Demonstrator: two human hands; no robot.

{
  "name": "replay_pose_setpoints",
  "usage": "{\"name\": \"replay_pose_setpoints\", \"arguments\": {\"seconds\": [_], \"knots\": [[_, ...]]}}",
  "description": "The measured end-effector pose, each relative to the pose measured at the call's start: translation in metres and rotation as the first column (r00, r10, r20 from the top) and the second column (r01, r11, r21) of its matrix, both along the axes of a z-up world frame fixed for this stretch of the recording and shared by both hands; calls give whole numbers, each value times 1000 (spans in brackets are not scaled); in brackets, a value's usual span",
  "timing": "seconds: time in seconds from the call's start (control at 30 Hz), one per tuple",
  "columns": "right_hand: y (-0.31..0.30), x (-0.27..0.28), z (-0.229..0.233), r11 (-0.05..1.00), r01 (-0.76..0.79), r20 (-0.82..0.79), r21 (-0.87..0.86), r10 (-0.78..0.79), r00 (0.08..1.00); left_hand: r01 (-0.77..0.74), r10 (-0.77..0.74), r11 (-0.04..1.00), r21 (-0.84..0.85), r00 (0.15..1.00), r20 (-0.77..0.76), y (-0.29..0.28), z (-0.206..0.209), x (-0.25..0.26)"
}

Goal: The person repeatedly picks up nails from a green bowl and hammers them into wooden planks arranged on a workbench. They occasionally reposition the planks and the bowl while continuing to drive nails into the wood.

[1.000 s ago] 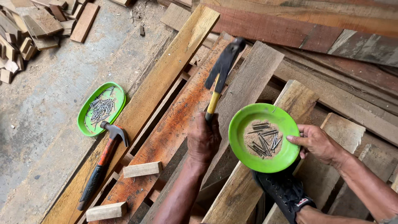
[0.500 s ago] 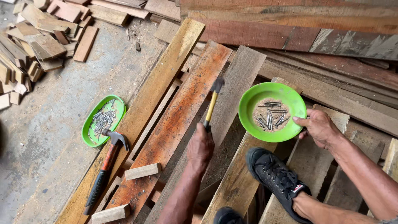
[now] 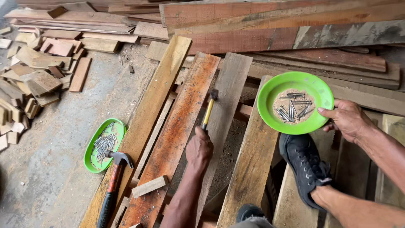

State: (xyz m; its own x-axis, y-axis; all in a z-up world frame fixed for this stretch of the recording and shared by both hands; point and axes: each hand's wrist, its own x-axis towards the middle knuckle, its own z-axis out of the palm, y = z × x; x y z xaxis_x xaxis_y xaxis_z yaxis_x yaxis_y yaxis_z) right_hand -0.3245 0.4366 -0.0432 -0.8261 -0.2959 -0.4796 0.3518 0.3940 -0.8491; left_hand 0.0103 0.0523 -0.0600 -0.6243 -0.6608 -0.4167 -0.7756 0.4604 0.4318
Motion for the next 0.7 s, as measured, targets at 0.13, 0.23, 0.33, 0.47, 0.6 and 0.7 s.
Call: {"name": "replay_pose_setpoints", "arguments": {"seconds": [0.13,0.23,0.33,0.47,0.6,0.7], "knots": [[-10,1,24,992,-27,3,121,27,1000,-100,110,991,93,988,-112,4,-22,11],[-18,1,11,991,-64,26,116,61,998,-252,286,939,234,950,-125,22,-11,6],[-14,-8,-29,989,-126,46,79,123,991,-333,355,919,212,932,-75,41,-9,2],[26,-22,-82,986,-137,119,100,125,985,-313,311,947,74,950,30,56,-9,-2],[74,-46,-84,978,-149,125,148,131,984,-335,329,941,53,940,89,54,-11,-6],[93,-66,-63,915,-243,144,322,207,968,-347,348,937,-31,933,86,54,-29,-6]]}}
